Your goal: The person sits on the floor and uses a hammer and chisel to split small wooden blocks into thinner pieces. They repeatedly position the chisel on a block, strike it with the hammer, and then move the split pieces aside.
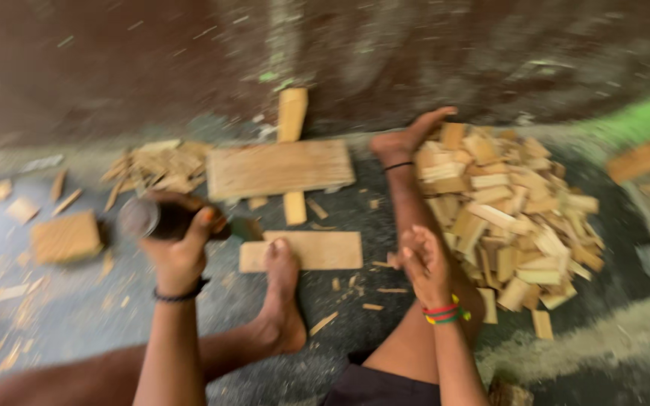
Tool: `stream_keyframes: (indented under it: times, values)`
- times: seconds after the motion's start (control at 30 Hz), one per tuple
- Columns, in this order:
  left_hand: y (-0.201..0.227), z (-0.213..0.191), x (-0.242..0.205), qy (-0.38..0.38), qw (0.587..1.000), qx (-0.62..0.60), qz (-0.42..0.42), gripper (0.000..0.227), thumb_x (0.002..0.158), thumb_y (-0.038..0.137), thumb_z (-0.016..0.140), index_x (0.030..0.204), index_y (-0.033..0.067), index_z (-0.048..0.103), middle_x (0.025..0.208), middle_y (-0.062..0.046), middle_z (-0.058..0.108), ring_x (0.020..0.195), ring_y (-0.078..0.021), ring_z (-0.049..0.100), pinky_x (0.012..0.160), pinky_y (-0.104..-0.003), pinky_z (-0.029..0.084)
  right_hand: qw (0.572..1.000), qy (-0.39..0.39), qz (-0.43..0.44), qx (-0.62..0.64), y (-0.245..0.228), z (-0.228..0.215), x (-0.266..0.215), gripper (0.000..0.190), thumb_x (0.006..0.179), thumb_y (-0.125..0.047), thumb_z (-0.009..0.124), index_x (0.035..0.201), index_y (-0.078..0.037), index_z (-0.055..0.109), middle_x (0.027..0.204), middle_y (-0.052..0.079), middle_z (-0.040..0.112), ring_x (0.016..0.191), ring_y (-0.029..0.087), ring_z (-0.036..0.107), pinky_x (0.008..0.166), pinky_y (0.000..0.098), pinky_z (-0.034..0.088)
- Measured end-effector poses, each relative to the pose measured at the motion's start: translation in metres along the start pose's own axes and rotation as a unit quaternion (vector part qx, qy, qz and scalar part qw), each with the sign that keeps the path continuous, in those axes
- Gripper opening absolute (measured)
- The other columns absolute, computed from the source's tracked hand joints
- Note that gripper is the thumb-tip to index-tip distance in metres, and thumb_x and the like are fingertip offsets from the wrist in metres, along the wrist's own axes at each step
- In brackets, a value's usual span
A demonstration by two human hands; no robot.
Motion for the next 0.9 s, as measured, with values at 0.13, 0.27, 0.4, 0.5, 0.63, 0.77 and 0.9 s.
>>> stream_keyframes:
  times: [0.13, 0.27, 0.4, 0.5, 0.63, 0.77, 0.9]
  values:
    - [-0.004, 0.040, -0.004, -0.051, 0.999, 0.006, -0.009, 0.027, 0.095, 0.001, 0.074, 0.112, 0.0032, 0.053, 0.091, -0.009, 0.064, 0.080, -0.0185, 0.067, 0.078, -0.035, 0.058, 0.993, 0.118, 0.021, -0.007, -0.009, -0.086, -0.026, 0.033, 0.099, -0.009, 0.064, 0.129, 0.003, 0.057, 0.109, 0.016, 0.073, 0.070, 0.017, 0.070, 0.075, 0.0379, 0.064]
    - [-0.018, 0.087, -0.017, -0.111, 0.991, 0.064, -0.034, 0.027, 0.090, -0.002, 0.073, 0.107, 0.0012, 0.053, 0.093, -0.011, 0.064, 0.083, -0.0201, 0.069, 0.074, -0.034, 0.058, 0.969, 0.240, -0.019, -0.061, 0.010, -0.175, -0.033, 0.031, 0.098, -0.011, 0.070, 0.124, 0.004, 0.062, 0.110, 0.014, 0.073, 0.078, 0.016, 0.069, 0.074, 0.0335, 0.061]
    - [-0.033, 0.128, -0.026, -0.171, 0.980, 0.082, -0.065, 0.027, 0.085, -0.001, 0.076, 0.104, 0.0009, 0.056, 0.088, -0.012, 0.068, 0.078, -0.0175, 0.067, 0.070, -0.032, 0.058, 0.950, 0.301, 0.020, -0.084, 0.053, -0.246, -0.050, 0.022, 0.100, -0.013, 0.070, 0.116, 0.003, 0.068, 0.099, 0.012, 0.074, 0.077, 0.014, 0.070, 0.074, 0.0302, 0.060]
    - [-0.041, 0.150, -0.027, -0.200, 0.972, 0.108, -0.061, 0.026, 0.083, -0.001, 0.077, 0.101, 0.0016, 0.058, 0.088, -0.010, 0.070, 0.079, -0.0154, 0.068, 0.072, -0.030, 0.057, 0.936, 0.320, 0.044, -0.139, 0.081, -0.278, -0.075, 0.020, 0.100, -0.014, 0.070, 0.112, 0.002, 0.072, 0.092, 0.009, 0.074, 0.075, 0.013, 0.070, 0.071, 0.0291, 0.060]
    - [-0.051, 0.175, -0.018, -0.222, 0.956, 0.185, -0.047, 0.026, 0.076, 0.002, 0.081, 0.092, 0.0019, 0.062, 0.085, -0.009, 0.070, 0.076, -0.0131, 0.065, 0.070, -0.028, 0.055, 0.920, 0.347, 0.081, -0.163, 0.111, -0.304, -0.089, 0.022, 0.098, -0.017, 0.074, 0.110, 0.001, 0.074, 0.084, 0.007, 0.071, 0.070, 0.012, 0.066, 0.064, 0.0279, 0.056]
    - [-0.061, 0.200, -0.017, -0.251, 0.947, 0.187, -0.066, 0.027, 0.073, 0.006, 0.084, 0.089, 0.0019, 0.063, 0.084, -0.008, 0.071, 0.074, -0.0122, 0.065, 0.069, -0.028, 0.055, 0.909, 0.345, 0.106, -0.208, 0.127, -0.316, -0.088, 0.024, 0.096, -0.019, 0.074, 0.109, 0.000, 0.075, 0.081, 0.004, 0.070, 0.066, 0.010, 0.063, 0.059, 0.0279, 0.055]
    - [-0.054, 0.220, -0.013, -0.281, 0.944, 0.163, -0.054, 0.025, 0.075, 0.008, 0.083, 0.090, 0.0034, 0.063, 0.085, -0.007, 0.072, 0.076, -0.0119, 0.068, 0.070, -0.028, 0.056, 0.908, 0.337, 0.055, -0.243, 0.109, -0.326, -0.048, 0.020, 0.097, -0.015, 0.074, 0.108, 0.001, 0.075, 0.086, 0.003, 0.071, 0.069, 0.009, 0.063, 0.063, 0.0270, 0.051]
Point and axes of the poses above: each hand's wrist, its own x-axis towards the middle knuckle, its own z-axis out of the palm, y = z × x, the point moved 4 cm from there along x, towards the middle knuckle
